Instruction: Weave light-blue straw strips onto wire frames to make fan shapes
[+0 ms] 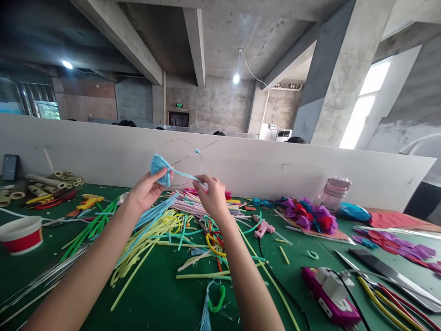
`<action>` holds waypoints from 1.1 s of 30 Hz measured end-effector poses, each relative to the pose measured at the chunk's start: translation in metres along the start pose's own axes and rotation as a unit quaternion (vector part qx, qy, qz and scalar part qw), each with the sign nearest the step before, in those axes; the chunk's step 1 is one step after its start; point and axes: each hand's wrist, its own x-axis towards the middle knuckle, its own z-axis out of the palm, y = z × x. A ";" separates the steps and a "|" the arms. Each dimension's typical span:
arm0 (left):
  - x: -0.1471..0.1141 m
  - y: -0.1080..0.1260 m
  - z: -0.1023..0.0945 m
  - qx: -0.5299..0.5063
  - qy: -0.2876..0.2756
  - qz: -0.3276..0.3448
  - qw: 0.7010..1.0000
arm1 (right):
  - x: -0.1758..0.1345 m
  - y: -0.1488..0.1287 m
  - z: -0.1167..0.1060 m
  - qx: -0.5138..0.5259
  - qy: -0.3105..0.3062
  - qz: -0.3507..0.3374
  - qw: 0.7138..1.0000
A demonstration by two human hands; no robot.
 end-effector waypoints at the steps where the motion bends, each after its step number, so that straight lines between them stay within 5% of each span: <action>1: -0.001 0.001 0.001 -0.004 0.001 0.003 1.000 | 0.000 0.000 0.001 -0.007 -0.024 0.000 1.000; 7: 0.002 -0.001 -0.004 -0.027 0.004 0.065 0.998 | -0.004 0.006 0.015 -0.087 -0.148 -0.022 0.985; 12: 0.006 -0.009 -0.008 -0.010 0.018 0.094 0.995 | -0.011 -0.001 0.019 -0.045 -0.247 -0.031 0.967; 17: -0.001 -0.014 0.003 -0.004 0.004 0.095 0.995 | -0.011 -0.019 0.019 0.129 -0.117 0.035 0.984; 22: -0.011 -0.016 0.012 0.014 -0.030 0.073 0.997 | -0.005 -0.025 0.020 0.336 -0.051 0.113 0.934; 33: -0.019 -0.001 0.008 0.186 -0.064 0.033 0.980 | -0.001 -0.020 0.004 0.360 -0.070 0.119 0.923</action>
